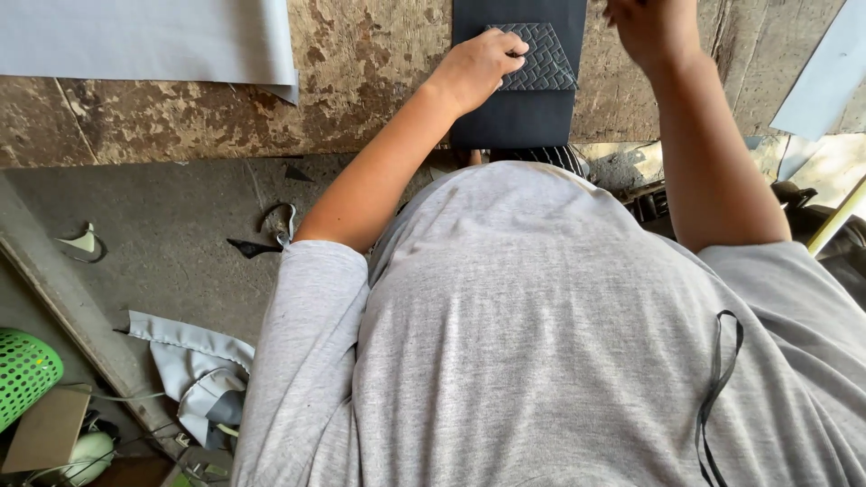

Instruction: Tracing a template onto a strip of black material and cutting out the shapes using a hand tool.

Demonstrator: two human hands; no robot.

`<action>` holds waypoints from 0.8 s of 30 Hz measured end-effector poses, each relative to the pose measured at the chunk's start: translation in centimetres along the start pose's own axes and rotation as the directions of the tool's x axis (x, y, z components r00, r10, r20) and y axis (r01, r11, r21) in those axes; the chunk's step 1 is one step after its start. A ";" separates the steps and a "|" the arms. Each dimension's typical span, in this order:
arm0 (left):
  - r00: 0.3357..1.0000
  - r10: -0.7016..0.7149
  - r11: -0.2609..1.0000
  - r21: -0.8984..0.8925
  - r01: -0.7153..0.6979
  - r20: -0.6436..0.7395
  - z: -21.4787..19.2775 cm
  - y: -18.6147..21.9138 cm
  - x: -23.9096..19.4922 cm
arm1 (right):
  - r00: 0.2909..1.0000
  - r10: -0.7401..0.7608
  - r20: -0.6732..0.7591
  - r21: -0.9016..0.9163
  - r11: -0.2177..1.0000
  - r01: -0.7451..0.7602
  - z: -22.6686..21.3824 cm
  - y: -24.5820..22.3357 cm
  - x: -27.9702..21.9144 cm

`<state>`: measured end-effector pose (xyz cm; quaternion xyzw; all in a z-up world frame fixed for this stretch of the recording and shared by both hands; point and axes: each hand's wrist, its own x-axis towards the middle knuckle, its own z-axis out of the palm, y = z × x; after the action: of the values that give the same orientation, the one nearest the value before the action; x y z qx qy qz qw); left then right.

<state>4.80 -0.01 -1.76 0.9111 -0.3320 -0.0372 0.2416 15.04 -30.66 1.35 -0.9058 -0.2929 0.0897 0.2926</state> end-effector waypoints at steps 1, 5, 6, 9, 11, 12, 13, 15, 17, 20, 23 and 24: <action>1.000 0.001 1.000 0.002 -0.001 0.001 -0.2 0.1 0.0 | 1.000 0.000 -0.003 0.001 1.000 0.000 -1.3 -3.3 -0.1; 0.999 -0.034 0.999 0.037 0.033 0.026 -0.4 0.6 0.1 | 0.993 -0.022 -0.118 0.335 0.940 0.060 -2.7 -8.8 -1.3; 0.998 -0.054 0.998 0.042 0.053 0.021 -0.4 0.8 0.1 | 0.990 0.011 -0.142 0.339 0.940 0.038 -2.0 -8.2 -1.7; 0.997 -0.076 0.997 0.021 0.075 0.020 -0.7 1.2 0.2 | 0.988 -0.033 -0.154 0.276 0.958 0.075 -1.9 -8.5 -1.8; 0.997 -0.073 0.997 0.036 0.072 0.019 -0.6 1.2 0.2 | 0.984 -0.070 -0.164 0.266 0.957 0.112 -1.8 -8.8 -1.6; 0.997 -0.071 0.996 0.050 0.070 0.017 -0.6 1.1 0.1 | 0.979 -0.107 -0.171 0.255 0.955 0.149 -1.8 -9.0 -1.5; 0.997 -0.069 0.996 0.052 0.068 0.018 -0.8 1.2 0.1 | 0.979 -0.107 -0.174 0.255 0.955 0.150 -1.6 -9.0 -1.4; 0.995 -0.091 0.996 0.023 0.090 0.042 -1.0 1.4 0.2 | 0.968 -0.151 -0.199 0.185 0.965 0.189 -1.3 -8.9 -1.2; 0.995 -0.090 0.996 0.014 0.090 0.035 -1.2 1.4 0.2 | 0.971 -0.145 -0.191 0.187 0.965 0.181 -0.8 -8.6 -1.1; 0.995 -0.090 0.996 0.025 0.089 0.044 -1.5 1.6 0.3 | 0.971 -0.176 -0.161 0.141 0.970 0.199 -0.6 -8.8 -2.1; 0.996 -0.074 0.996 0.051 0.072 0.046 -1.1 1.3 0.2 | 0.987 -0.144 -0.067 0.072 0.986 0.149 -1.7 -10.0 -5.0; 0.998 -0.061 0.997 0.055 0.059 0.033 -0.9 1.2 0.3 | 0.997 -0.073 0.008 0.047 0.996 0.073 -2.3 -10.5 -6.3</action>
<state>4.53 -0.59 -0.41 0.9260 -0.3094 -0.0511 0.2102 5.69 -28.50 9.25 -0.8870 -0.3251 0.0900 0.3155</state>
